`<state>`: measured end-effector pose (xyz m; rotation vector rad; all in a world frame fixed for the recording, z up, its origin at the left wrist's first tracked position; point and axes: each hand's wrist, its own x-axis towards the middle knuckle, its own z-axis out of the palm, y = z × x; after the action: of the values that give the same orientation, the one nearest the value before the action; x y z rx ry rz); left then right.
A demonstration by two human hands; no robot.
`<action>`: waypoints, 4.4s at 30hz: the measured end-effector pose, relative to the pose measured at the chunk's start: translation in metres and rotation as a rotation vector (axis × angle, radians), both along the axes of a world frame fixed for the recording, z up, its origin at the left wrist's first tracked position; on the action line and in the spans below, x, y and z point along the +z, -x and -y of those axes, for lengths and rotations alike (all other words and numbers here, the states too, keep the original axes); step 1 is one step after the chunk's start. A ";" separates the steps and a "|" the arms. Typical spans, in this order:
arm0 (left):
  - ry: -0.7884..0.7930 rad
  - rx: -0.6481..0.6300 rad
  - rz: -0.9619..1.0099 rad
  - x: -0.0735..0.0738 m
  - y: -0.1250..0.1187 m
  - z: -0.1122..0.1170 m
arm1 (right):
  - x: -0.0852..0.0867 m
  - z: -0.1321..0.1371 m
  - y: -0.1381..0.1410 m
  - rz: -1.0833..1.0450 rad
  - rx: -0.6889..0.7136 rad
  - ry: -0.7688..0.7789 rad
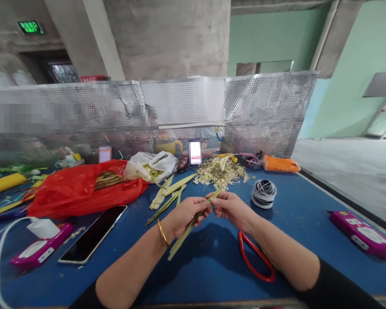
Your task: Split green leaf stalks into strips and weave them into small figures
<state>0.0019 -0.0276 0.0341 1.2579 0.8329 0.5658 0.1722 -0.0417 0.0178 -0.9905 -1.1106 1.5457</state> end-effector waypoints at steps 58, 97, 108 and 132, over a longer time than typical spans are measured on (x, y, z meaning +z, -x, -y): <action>-0.071 0.043 -0.152 -0.021 0.006 -0.005 | 0.005 0.017 -0.020 1.040 -0.317 -0.968; -0.578 0.167 -0.273 -0.016 0.009 -0.009 | -0.010 0.010 -0.012 0.793 0.032 -0.533; -0.815 0.081 -0.535 -0.024 0.007 -0.010 | -0.010 0.024 0.000 0.825 0.178 -0.856; -0.844 0.178 -0.548 -0.027 0.004 -0.007 | -0.015 0.020 0.005 0.648 0.003 -0.700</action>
<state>-0.0019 -0.0210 0.0074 2.1848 1.2269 0.7669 0.1677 -0.0620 0.0032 -0.9932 -1.9236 0.7109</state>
